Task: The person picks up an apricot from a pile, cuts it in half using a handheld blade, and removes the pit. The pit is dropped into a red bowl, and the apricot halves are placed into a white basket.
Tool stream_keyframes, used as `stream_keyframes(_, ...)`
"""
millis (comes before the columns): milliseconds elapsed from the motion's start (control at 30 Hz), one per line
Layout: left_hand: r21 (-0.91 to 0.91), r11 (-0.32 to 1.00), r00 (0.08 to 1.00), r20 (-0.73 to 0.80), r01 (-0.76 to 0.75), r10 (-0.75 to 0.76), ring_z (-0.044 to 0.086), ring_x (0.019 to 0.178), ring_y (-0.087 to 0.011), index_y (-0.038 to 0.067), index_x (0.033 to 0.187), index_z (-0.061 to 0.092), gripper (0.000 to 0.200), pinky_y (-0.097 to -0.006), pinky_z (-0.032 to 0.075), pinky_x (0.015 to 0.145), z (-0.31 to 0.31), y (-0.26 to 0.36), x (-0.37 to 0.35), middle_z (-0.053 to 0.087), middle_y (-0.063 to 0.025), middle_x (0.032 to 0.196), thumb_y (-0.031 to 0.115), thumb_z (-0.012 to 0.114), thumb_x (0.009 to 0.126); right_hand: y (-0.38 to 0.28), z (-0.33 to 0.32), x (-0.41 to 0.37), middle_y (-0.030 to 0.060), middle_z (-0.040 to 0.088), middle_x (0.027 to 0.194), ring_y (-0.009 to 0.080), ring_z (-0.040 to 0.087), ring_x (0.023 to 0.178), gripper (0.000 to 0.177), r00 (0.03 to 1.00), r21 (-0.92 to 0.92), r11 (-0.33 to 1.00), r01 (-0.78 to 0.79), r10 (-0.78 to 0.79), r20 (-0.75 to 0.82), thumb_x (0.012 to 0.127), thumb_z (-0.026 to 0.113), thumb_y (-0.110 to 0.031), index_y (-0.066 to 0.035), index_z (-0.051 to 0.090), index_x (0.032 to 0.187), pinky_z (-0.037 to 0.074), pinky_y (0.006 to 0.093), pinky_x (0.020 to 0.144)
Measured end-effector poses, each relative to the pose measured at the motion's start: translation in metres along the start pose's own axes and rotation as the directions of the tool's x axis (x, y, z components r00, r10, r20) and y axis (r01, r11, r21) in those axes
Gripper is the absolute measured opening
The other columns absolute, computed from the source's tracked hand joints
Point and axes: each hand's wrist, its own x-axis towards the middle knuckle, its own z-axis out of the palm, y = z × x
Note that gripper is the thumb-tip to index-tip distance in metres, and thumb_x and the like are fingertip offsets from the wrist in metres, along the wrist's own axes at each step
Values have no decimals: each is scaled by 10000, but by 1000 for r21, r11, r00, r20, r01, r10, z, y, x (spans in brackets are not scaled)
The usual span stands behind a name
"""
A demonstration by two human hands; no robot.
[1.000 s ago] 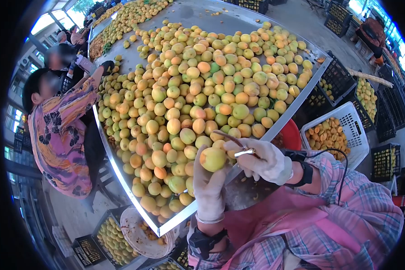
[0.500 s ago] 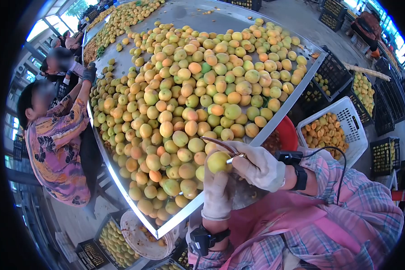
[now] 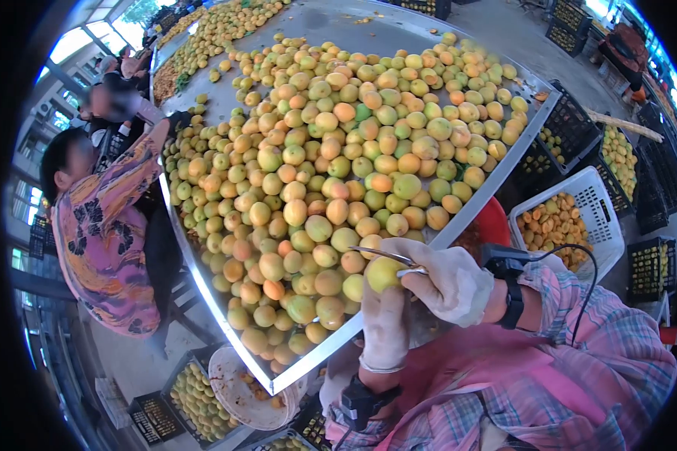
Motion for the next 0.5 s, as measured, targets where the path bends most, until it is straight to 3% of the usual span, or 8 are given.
stream_keyframes(33,6,1000,1000,-4,-9,9,490,1166,-189,11,1307,439,471,-350,386,1016,2,5,-1,502,-80,1269,371,421,1004,0,0,-1,88,675,1027,299,662,738,456,996,-88,993,76,-81,-49,921,582,-225,-112,488,1353,535,372,637)
stream_keyframes(100,80,997,1000,-19,6,-4,487,1184,-211,0,1340,404,524,-355,385,1021,5,11,-5,488,-109,1298,404,416,1005,2,3,-2,96,676,1042,304,665,755,455,997,-94,993,74,-76,-28,919,573,-208,-94,482,1350,541,373,652)
stream_keyframes(133,45,997,998,6,-60,60,488,1197,-226,-5,1366,371,554,-364,387,1025,4,5,-6,476,-120,1317,419,391,1011,1,4,-2,99,676,1050,307,667,765,455,995,-120,989,89,-93,-32,919,570,-205,-88,479,1350,543,375,659)
stream_keyframes(167,-10,999,999,-26,-38,38,509,1127,-196,-8,1363,368,510,-335,416,964,2,-1,-7,506,-105,1251,343,413,996,1,4,-1,99,676,1050,307,667,765,455,994,-111,989,97,-102,-39,919,570,-205,-88,479,1350,543,375,659)
stream_keyframes(200,-69,998,998,-55,-17,13,530,1057,-166,-11,1360,366,475,-306,445,903,2,-5,-8,537,-91,1185,268,435,982,1,5,-1,102,675,1056,311,668,777,455,997,-87,993,74,-76,-16,920,566,-210,-85,477,1348,544,377,668)
stream_keyframes(300,-144,990,998,-60,-4,-5,531,1049,-165,-15,1335,388,442,-303,446,886,8,-1,-9,536,-94,1187,256,418,987,-1,4,-1,113,673,1065,319,670,802,455,999,-64,997,38,-36,22,926,557,-226,-81,471,1348,546,383,687)
stream_keyframes(400,-36,998,997,-53,53,-55,526,1065,-171,-16,1337,387,437,-306,443,898,-1,-8,-11,526,-95,1205,252,402,992,1,6,-1,121,672,1071,324,669,819,457,998,-79,997,9,-4,68,931,550,-241,-80,464,1351,545,386,697)
stream_keyframes(500,-87,993,991,-99,83,-92,516,1097,-184,-15,1360,364,445,-312,431,937,2,-7,-14,511,-101,1232,232,399,991,4,6,-1,125,673,1065,320,670,832,454,994,-86,996,-13,22,103,935,544,-241,-80,463,1352,544,387,703)
